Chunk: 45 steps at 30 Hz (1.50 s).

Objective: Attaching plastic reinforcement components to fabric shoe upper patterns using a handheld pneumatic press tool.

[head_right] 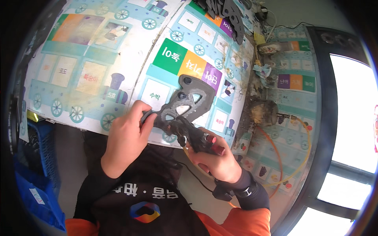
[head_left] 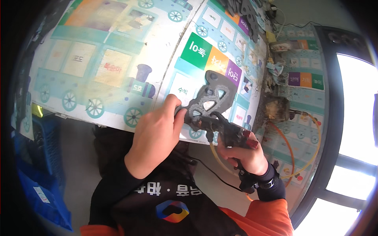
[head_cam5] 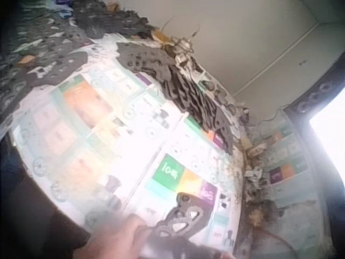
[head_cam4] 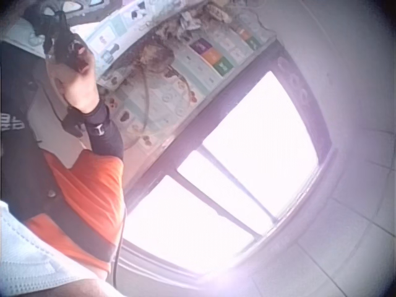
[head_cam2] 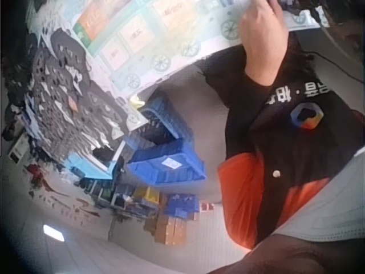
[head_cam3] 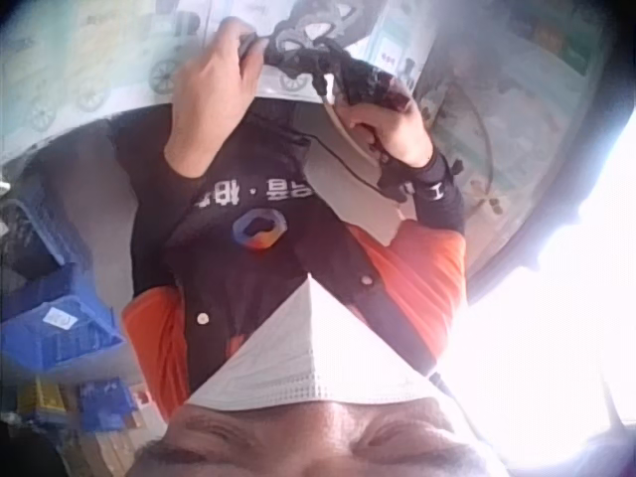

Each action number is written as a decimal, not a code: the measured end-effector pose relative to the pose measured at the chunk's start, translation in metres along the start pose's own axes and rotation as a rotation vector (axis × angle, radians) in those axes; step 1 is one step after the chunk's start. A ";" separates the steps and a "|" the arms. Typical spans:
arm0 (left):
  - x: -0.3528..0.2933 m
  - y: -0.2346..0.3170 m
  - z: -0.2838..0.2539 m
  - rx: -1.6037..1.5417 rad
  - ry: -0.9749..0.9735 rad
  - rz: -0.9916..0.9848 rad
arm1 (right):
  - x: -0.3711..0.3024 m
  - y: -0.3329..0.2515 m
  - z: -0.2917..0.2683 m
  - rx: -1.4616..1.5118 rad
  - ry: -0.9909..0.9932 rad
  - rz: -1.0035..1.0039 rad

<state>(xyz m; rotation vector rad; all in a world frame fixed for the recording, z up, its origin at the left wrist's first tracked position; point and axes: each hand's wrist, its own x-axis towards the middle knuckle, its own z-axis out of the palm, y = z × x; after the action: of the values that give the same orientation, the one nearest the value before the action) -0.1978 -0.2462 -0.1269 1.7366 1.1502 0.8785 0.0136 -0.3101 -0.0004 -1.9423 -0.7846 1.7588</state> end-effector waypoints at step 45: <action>0.263 -0.066 -0.201 -0.066 0.997 -0.074 | 0.054 0.110 -0.014 -0.791 1.244 -1.134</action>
<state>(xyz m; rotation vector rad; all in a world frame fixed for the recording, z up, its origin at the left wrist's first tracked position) -0.3109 0.0690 -0.0842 1.1574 1.7466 1.8002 0.0451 -0.3581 -0.1100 -1.7813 -1.5981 -0.4961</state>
